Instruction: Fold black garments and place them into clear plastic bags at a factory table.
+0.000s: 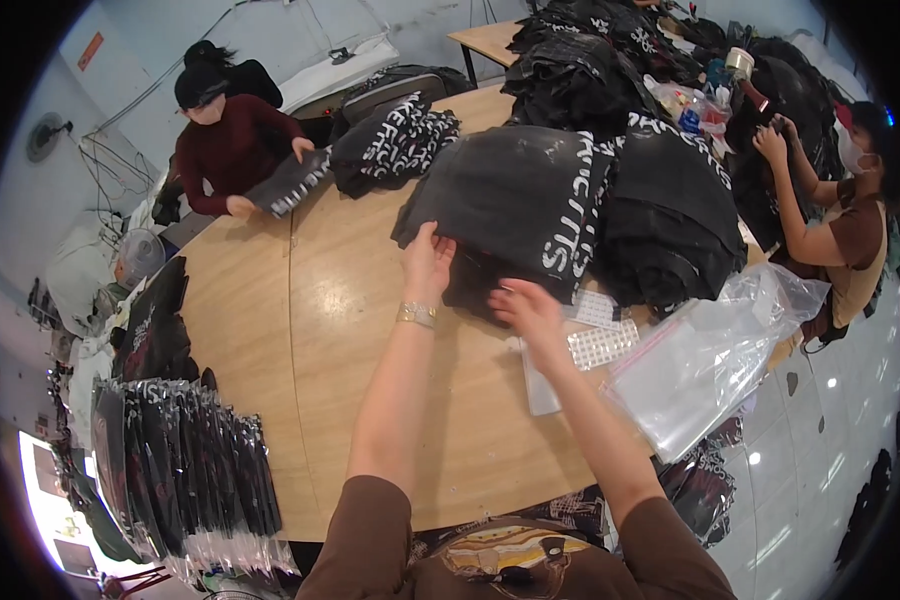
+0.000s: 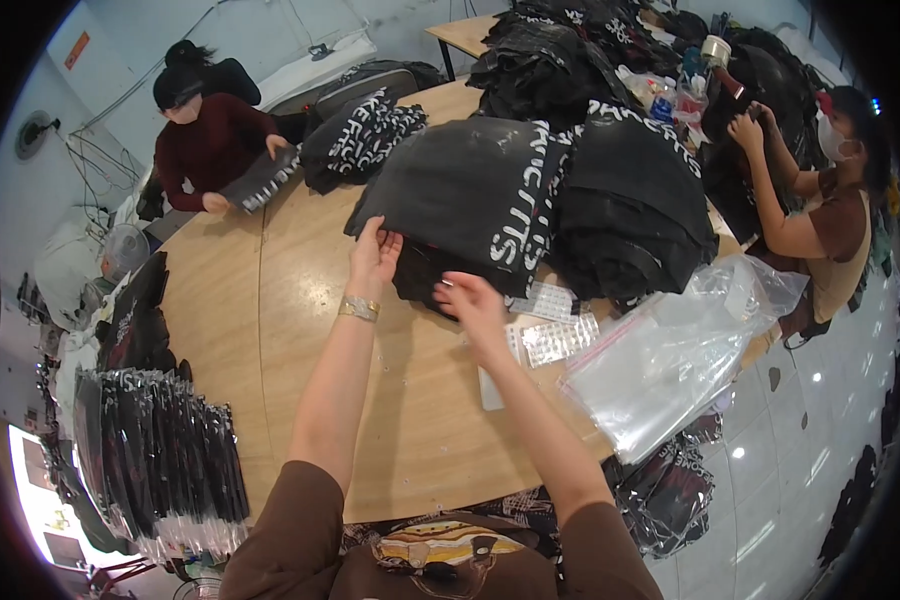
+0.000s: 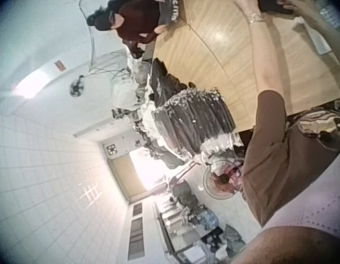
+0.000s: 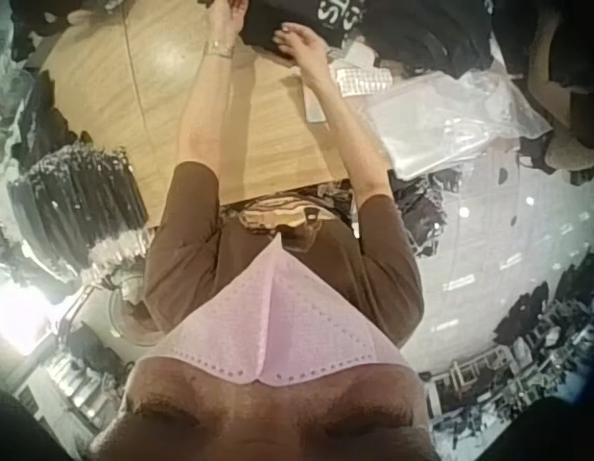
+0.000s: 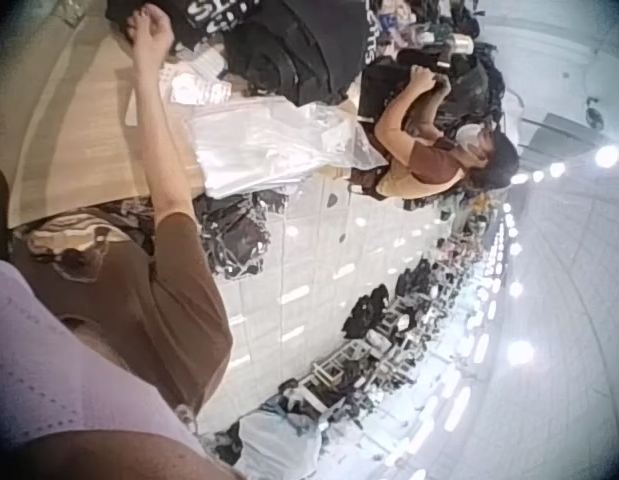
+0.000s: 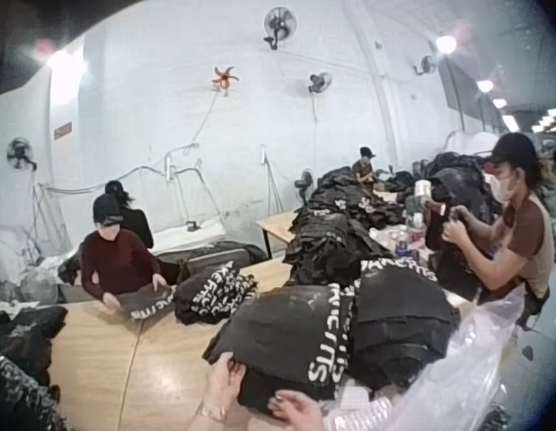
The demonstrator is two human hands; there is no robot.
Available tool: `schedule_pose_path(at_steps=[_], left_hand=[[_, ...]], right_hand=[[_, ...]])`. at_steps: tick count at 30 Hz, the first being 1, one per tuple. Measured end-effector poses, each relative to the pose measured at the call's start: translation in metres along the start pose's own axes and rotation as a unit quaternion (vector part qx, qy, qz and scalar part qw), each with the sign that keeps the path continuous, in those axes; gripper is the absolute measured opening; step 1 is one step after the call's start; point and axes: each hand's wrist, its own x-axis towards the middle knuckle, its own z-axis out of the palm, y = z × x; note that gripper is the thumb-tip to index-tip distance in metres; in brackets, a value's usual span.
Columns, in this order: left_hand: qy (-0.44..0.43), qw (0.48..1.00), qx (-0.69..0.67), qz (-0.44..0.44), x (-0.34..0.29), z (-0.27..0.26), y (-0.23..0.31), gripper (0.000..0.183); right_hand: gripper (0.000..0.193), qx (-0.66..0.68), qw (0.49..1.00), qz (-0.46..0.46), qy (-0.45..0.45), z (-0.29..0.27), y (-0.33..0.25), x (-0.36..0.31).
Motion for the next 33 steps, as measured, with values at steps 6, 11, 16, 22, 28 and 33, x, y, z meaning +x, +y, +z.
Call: schedule_pose_path(at_steps=[6, 11, 16, 22, 28, 33], left_hand=[[0.011, 0.979, 0.183, 0.092, -0.010, 0.003, -0.002, 0.015], [0.022, 0.889, 0.404, 0.213, -0.036, -0.038, -0.011, 0.028], [0.057, 0.844, 0.410, 0.340, -0.057, -0.067, -0.002, 0.032], [0.066, 0.607, 0.545, 0.575, 0.020, -0.003, 0.036, 0.030], [-0.087, 0.624, 0.724, 0.280, 0.036, 0.003, 0.066, 0.034], [-0.106, 0.674, 0.673, 0.285, -0.006, -0.053, 0.082, 0.035]], right_hand=[[0.024, 0.301, 0.943, 0.132, -0.046, 0.082, 0.032, 0.106], [0.016, 0.298, 0.946, 0.083, 0.093, 0.092, 0.046, 0.088], [0.030, 0.245, 0.957, 0.082, 0.133, 0.046, 0.048, 0.014], [0.033, 0.206, 0.958, 0.051, 0.194, 0.013, 0.058, -0.024], [0.031, 0.181, 0.965, 0.010, 0.190, 0.006, 0.057, -0.036], [0.032, 0.153, 0.964, 0.024, 0.216, 0.002, 0.055, -0.057]])
